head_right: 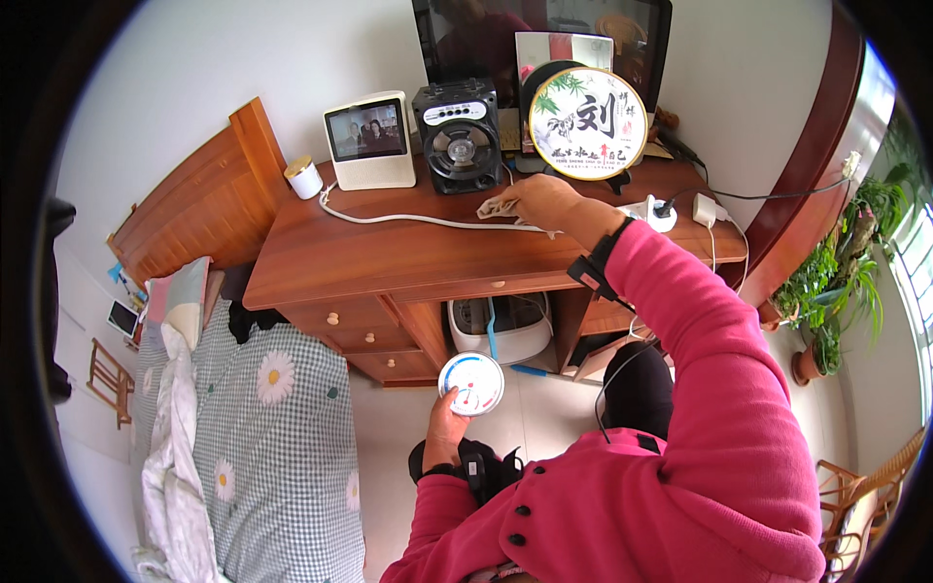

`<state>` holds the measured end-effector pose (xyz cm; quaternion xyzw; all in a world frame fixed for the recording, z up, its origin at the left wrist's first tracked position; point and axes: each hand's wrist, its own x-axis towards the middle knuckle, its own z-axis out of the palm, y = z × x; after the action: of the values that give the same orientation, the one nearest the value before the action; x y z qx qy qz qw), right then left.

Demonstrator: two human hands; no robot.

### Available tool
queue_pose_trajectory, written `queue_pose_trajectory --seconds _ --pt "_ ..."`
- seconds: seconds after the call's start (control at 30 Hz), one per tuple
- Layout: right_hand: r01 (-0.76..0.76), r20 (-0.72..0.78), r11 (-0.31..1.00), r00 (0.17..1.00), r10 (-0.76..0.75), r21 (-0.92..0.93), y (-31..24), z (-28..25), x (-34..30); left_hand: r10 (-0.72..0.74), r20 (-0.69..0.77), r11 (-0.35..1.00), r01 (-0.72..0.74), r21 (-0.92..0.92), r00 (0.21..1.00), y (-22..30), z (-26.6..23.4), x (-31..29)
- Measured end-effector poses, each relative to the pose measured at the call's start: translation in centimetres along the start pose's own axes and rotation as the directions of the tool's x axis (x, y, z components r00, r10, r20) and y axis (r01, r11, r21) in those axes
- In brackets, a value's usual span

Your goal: The person wipes a desk surface and several objects on it using a cloth. They clean a mirror, a decorative plate, a small round gauge, and the desk surface itself, then place each item back on the desk.

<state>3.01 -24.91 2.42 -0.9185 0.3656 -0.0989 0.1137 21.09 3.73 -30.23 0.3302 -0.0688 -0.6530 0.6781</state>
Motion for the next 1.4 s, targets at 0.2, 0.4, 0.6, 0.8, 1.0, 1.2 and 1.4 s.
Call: queue_pose_trajectory --seconds 0.2,0.4,0.6,0.8,1.0,1.2,1.4 --pt "-0.049 -0.048 0.989 0.998 0.043 -0.136 -1.1 0.2 -2.4 -0.001 0.012 1.0 0.001 0.005 1.0 -0.2 -0.4 0.5" --pt "-0.007 -0.138 0.983 0.99 -0.018 -0.182 0.4 1.7 -4.2 0.059 0.033 0.997 -0.058 -0.045 0.998 -0.1 -0.2 -0.5" --pt "-0.028 -0.339 0.978 0.94 -0.045 -0.206 1.0 5.1 -5.4 0.143 -0.042 0.974 -0.148 -0.171 0.989 4.0 4.9 -5.1" --pt "0.002 -0.409 0.992 0.911 -0.053 -0.124 1.2 5.4 -5.7 0.509 0.095 0.861 -0.506 -0.06 0.855 12.4 13.5 -9.9" --pt "0.0 -0.421 0.995 0.906 -0.042 -0.101 1.0 5.2 -5.9 0.637 0.131 0.75 -0.65 0.123 0.76 18.0 20.2 -8.8" --pt "0.049 -0.479 0.994 0.873 -0.091 -0.099 1.2 5.4 -5.8 0.614 0.084 0.776 -0.619 0.121 0.785 19.2 22.3 -5.8" --pt "0.077 -0.517 0.991 0.847 -0.121 -0.107 1.2 5.5 -6.1 0.707 0.116 0.688 -0.717 0.117 0.698 20.6 23.1 -1.2"
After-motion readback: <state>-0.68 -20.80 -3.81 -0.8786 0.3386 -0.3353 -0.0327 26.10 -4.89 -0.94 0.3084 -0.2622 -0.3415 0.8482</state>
